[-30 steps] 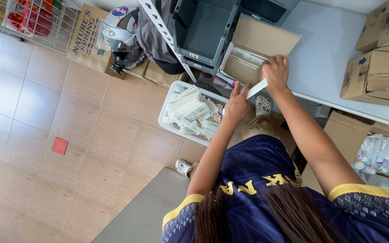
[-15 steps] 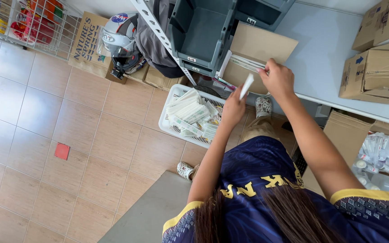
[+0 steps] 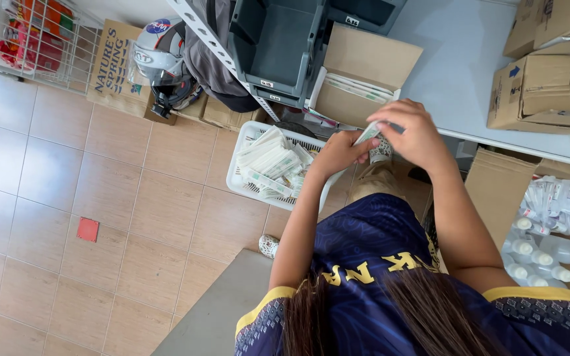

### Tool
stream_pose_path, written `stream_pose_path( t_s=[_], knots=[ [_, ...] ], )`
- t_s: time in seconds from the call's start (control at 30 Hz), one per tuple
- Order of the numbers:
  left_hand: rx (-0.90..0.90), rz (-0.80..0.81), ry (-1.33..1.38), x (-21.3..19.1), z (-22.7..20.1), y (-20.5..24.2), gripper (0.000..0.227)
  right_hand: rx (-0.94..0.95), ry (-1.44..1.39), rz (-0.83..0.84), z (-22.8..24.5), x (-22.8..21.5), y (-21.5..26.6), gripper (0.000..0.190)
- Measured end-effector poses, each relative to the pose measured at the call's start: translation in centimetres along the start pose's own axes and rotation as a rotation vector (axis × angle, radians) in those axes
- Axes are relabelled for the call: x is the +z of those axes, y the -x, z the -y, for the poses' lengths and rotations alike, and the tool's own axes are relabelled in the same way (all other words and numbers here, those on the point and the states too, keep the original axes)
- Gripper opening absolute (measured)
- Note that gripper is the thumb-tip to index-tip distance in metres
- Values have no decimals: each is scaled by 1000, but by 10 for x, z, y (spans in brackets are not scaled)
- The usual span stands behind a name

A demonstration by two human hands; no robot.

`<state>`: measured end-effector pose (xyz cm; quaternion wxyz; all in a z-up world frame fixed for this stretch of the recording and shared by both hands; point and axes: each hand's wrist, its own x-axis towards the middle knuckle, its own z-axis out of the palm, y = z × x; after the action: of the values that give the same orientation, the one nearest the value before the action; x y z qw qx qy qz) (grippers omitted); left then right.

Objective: The person transfers small, individually wrapped items from a white plastic basket into a cardboard box. They repeatedly pick up items, sometimes holding them up to the camera, and place them into the box.

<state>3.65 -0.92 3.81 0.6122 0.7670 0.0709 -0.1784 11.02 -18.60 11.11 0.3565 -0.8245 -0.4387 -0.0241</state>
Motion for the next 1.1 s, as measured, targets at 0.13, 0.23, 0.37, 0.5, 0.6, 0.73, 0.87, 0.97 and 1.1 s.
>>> stream_pose_path(
  t_s=[0.13,0.23,0.37,0.5,0.6,0.73,0.87,0.97,1.1],
  knots=[
    [127,-128,91,-1,6,5,33,370,-630,-179,-42,17,23,25],
    [392,-222,450,12,27,-7,34,486,-857,-303,-31,25,23,21],
    [402,-228,1085,36,42,-25,33,635,-725,91,-14,46,21,18],
    [213,-476,269,25,22,-13,46,403,-20,-82,-24,48,5,10],
    [265,-624,-340,28,77,-20,43,190,420,20,-51,49,-6,11],
    [249,-603,-421,34,81,-19,48,212,486,237,-91,83,-27,13],
    [304,-646,-565,40,85,-24,47,177,495,269,-120,119,-45,19],
    [260,-613,-554,38,80,-16,46,195,494,211,-141,141,-40,23],
    [351,-677,-420,30,70,-6,53,207,567,163,-127,138,-42,32]
  ],
)
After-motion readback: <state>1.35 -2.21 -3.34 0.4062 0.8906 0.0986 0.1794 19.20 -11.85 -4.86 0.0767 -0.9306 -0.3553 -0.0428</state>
